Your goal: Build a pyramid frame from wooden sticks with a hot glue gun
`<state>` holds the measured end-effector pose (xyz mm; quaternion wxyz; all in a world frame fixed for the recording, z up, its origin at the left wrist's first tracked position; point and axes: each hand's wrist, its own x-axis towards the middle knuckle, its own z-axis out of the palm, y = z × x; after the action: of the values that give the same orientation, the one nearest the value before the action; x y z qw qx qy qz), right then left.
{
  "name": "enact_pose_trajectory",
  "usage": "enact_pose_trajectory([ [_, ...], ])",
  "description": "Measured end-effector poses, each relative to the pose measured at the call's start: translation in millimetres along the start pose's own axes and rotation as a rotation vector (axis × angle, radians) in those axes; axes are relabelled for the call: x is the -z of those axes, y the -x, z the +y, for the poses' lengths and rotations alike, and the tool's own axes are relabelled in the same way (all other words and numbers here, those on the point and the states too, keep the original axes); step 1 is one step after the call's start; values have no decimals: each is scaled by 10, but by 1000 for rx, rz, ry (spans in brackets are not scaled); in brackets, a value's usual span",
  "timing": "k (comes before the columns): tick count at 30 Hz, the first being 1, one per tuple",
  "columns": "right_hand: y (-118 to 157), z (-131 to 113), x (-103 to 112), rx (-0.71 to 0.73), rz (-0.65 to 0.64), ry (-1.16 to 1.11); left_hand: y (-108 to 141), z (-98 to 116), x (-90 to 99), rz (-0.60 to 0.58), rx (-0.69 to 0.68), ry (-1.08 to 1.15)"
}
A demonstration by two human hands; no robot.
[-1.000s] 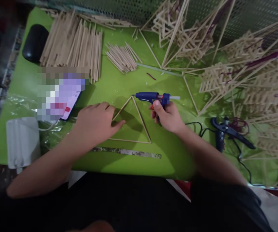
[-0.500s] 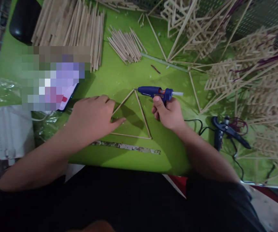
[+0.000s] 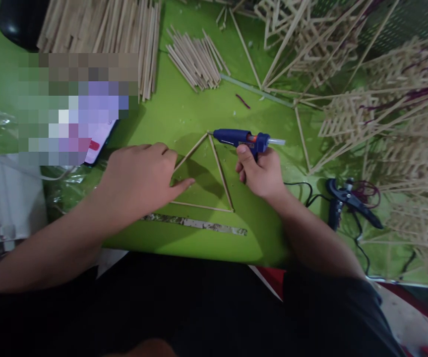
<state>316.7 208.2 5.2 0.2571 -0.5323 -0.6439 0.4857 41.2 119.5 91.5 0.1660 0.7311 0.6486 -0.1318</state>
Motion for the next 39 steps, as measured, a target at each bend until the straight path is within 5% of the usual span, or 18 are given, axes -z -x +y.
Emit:
enact_pose_trajectory([
  [28,-3,2,-30,7,56,-12,52,24,2,57,-36,-42],
  [39,26,51,-8,15,57,-24,31,-22,-192,280,-80,23],
])
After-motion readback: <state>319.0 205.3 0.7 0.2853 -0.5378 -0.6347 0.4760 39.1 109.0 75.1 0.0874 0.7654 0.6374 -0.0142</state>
